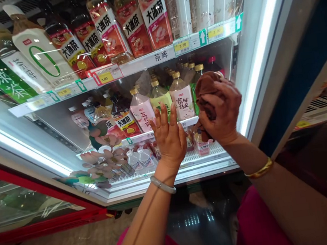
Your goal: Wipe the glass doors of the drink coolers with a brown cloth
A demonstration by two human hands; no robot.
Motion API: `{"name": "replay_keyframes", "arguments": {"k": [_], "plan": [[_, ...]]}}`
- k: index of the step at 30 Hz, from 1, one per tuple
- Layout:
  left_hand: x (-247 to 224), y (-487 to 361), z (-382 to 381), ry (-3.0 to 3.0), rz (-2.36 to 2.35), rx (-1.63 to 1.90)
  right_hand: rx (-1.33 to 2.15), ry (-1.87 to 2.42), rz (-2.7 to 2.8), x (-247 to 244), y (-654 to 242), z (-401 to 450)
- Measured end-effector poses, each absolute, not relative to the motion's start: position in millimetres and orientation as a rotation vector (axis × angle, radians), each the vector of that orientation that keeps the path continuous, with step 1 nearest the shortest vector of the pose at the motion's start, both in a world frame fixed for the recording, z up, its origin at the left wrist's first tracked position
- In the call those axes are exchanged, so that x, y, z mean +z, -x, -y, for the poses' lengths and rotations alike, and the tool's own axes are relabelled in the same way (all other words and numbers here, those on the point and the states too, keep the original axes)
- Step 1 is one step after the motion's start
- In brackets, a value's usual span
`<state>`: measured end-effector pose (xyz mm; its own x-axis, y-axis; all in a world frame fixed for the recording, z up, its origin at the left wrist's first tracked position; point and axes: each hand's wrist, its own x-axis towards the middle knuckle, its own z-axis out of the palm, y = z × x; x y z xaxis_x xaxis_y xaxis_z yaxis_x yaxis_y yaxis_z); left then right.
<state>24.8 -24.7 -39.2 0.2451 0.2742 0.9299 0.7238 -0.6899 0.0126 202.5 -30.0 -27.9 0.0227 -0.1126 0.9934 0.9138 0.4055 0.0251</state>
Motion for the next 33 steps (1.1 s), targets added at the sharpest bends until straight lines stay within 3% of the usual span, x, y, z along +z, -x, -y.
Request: {"name": "replay_keyframes", "arguments": {"k": [7,13,20,27,33], "plan": [[-47,-37,16,2.011,1.037,-1.354,-0.979,0.682,1.583,-39,-192,33],[-47,-42,18,1.994,1.045,-1.358,-0.874,0.859,1.263,-22,-224,36],[-49,-47,15,1.975,1.059,-1.418,-0.936,0.766,1.551,-41,-193,36],[-53,-59,17,1.994,1.06,-1.367,-0.93,0.873,1.263,-26,-233,40],[-65,-63,15,1.983,0.974,-1.269,-0.928,0.733,1.526,-40,-202,41]]}}
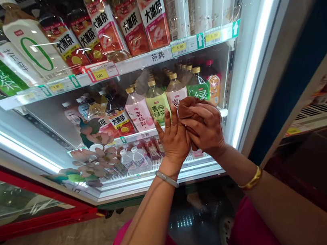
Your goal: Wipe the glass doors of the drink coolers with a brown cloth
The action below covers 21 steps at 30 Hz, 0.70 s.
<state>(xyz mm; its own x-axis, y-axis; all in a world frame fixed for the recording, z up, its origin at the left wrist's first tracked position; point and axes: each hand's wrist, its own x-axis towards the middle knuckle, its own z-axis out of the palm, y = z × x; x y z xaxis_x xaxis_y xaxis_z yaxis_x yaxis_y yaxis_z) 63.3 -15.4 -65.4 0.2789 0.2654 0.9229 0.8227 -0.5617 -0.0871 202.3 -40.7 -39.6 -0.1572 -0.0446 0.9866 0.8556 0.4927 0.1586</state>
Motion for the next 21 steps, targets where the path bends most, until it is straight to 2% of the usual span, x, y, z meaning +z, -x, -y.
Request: {"name": "replay_keyframes", "arguments": {"k": [8,13,16,21], "plan": [[-65,-63,23,2.053,1.004,-1.185,-0.907,0.998,1.079,-29,-266,43],[-69,-70,26,2.008,0.982,-1.199,-0.926,0.804,1.447,-40,-227,48],[-69,-70,26,2.016,0.974,-1.176,-0.94,0.733,1.526,-38,-236,45],[-67,-65,26,2.014,0.972,-1.088,-0.869,0.944,1.068,-30,-280,38]]}}
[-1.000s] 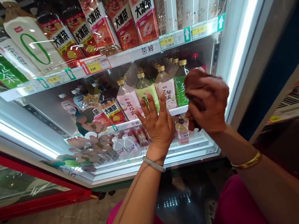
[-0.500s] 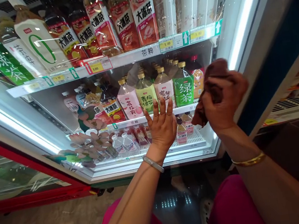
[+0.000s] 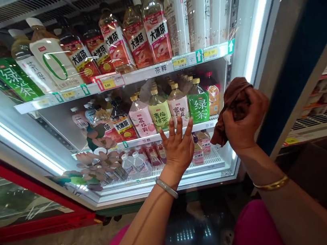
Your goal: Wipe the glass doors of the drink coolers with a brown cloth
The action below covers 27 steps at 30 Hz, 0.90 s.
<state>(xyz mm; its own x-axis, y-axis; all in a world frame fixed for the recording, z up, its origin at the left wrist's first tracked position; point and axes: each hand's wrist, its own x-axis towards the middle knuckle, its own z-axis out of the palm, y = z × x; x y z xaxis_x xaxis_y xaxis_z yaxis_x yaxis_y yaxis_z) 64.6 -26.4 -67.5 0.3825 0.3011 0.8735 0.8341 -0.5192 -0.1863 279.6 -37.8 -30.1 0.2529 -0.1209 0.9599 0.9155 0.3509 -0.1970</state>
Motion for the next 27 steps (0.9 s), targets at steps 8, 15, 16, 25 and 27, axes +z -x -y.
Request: {"name": "replay_keyframes", "arguments": {"k": [8,15,16,25,27], "plan": [[-71,-60,24,2.06,0.905,-1.122,-0.859,0.871,1.429,-31,-206,51],[-66,-56,30,2.1,0.963,-1.083,-0.909,0.92,1.056,-29,-289,36],[-66,-56,30,2.105,0.964,-1.091,-0.899,0.931,1.014,-32,-293,35],[-48,-61,24,1.979,0.98,-1.224,-0.998,0.765,1.593,-40,-226,49],[-46,-60,21,1.962,1.013,-1.232,-1.018,0.793,1.567,-38,-246,47]]}}
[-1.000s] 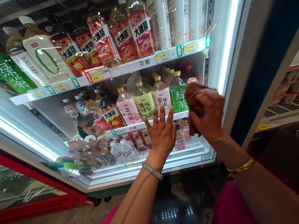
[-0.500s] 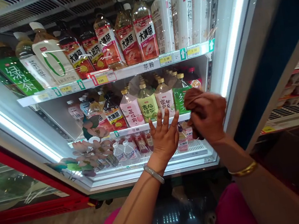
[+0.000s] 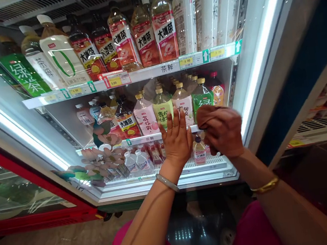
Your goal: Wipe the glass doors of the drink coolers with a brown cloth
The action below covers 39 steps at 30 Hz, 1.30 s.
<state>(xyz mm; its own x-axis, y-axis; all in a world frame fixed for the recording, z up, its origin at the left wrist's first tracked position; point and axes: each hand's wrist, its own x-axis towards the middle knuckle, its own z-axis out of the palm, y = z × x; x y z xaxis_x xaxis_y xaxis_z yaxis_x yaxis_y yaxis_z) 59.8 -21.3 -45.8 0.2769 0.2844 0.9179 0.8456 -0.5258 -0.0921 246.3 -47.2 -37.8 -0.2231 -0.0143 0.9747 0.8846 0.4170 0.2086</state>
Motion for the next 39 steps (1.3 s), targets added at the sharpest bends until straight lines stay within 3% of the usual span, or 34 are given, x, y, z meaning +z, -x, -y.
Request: {"name": "replay_keyframes", "arguments": {"k": [7,13,17,24,32,39], "plan": [[-52,-60,22,1.989,1.036,-1.214,-0.953,0.953,1.102,-58,-304,31],[-72,-66,22,1.983,0.979,-1.201,-1.019,0.955,1.462,-66,-239,50],[-78,-63,19,1.979,0.939,-1.184,-1.067,0.922,1.652,-61,-254,53],[-79,-61,18,2.011,0.961,-1.172,-0.879,1.202,1.036,-77,-289,50],[-79,-62,19,2.019,0.948,-1.191,-0.946,1.005,1.657,-71,-223,66],[-77,-57,22,2.058,0.955,-1.126,-0.842,1.157,1.122,-70,-261,54]]}}
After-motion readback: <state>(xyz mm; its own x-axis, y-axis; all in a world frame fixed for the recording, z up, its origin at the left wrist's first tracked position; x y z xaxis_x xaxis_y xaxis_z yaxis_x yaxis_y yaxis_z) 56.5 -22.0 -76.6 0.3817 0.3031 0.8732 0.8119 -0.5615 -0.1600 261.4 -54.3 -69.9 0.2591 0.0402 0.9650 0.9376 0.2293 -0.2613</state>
